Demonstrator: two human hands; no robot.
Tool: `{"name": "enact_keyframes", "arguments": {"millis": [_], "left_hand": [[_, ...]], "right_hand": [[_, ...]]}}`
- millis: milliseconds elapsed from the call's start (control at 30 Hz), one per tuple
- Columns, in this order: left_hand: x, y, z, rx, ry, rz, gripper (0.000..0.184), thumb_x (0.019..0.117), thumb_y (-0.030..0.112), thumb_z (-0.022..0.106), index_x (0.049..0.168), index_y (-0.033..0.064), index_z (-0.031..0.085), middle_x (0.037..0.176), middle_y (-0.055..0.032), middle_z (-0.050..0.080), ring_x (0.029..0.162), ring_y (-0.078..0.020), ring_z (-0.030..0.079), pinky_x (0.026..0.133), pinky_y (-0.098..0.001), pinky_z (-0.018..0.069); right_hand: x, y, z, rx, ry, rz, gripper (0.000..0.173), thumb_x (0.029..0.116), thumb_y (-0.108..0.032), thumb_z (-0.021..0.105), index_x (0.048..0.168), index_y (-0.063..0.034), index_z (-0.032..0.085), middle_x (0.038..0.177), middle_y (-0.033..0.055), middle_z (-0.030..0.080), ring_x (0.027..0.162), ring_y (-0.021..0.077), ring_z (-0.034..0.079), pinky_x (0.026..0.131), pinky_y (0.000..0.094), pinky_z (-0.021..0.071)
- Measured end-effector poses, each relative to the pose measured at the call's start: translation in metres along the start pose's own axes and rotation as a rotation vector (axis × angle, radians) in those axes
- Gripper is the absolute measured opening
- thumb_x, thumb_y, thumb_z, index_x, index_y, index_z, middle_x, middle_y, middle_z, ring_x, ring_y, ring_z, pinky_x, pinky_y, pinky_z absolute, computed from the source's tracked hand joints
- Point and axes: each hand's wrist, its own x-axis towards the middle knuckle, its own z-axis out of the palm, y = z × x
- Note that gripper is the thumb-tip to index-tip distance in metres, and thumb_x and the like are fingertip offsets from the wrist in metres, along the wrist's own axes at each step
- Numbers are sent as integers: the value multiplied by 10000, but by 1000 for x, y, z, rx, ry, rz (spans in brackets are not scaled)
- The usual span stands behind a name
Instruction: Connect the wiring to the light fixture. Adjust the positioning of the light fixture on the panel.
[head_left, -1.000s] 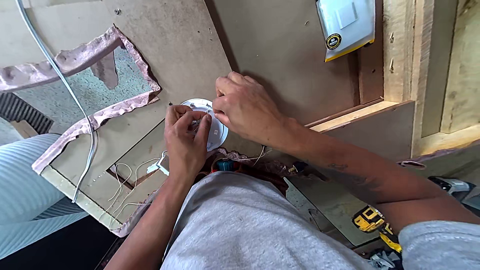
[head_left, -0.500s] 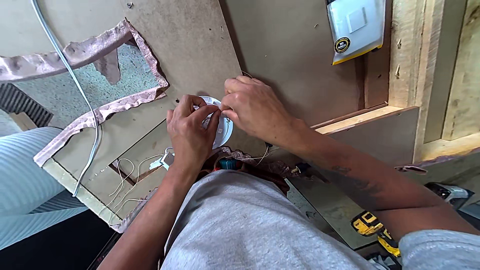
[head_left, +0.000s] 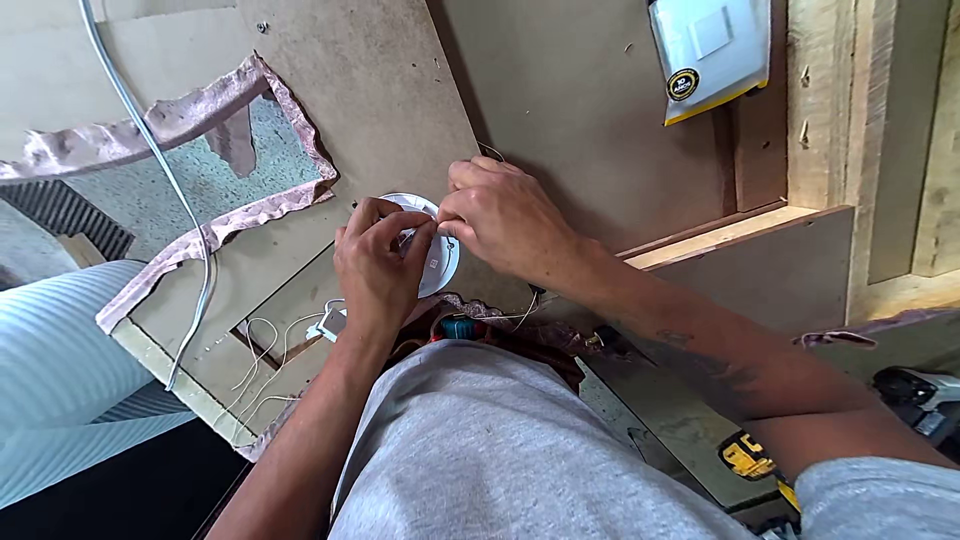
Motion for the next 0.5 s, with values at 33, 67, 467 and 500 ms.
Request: {"name": "enact_keyframes", "arguments": {"millis": [33, 67, 467, 500], "left_hand": [[-1, -1, 1, -3, 14, -8, 126, 940, 365, 750, 1020, 277, 790, 989, 71, 635, 809, -84, 551, 771, -366, 442], [-1, -1, 2, -9, 29, -16, 128, 933, 372, 757, 1012, 276, 788, 997, 72, 639, 819, -83, 557, 775, -366, 443], [-3, -9, 13, -14, 100, 183, 135, 958, 205, 718, 1070, 206, 794, 998, 15, 693, 881, -115, 618, 821, -387, 454], [-3, -9, 12, -7, 83, 193, 138, 964, 210, 713, 1077, 212, 792, 1000, 15, 694, 893, -116, 623, 832, -394, 452]], "right_hand": [[0, 0, 0, -1, -3, 7, 222, 1005, -333, 623, 909, -174, 745, 927, 17, 595, 973, 212, 578, 840, 400, 480], [0, -1, 0, -5, -8, 12, 225, 1005, -339, 622, 907, -177, 743, 930, 16, 599, 978, 212, 581, 839, 402, 479], [2, -1, -1, -18, -24, 17, 198, 991, -316, 628, 906, -180, 743, 928, 12, 604, 980, 207, 585, 826, 399, 485], [1, -1, -1, -12, -17, 17, 199, 991, -316, 628, 908, -180, 747, 923, 12, 602, 975, 205, 584, 825, 396, 486]]}}
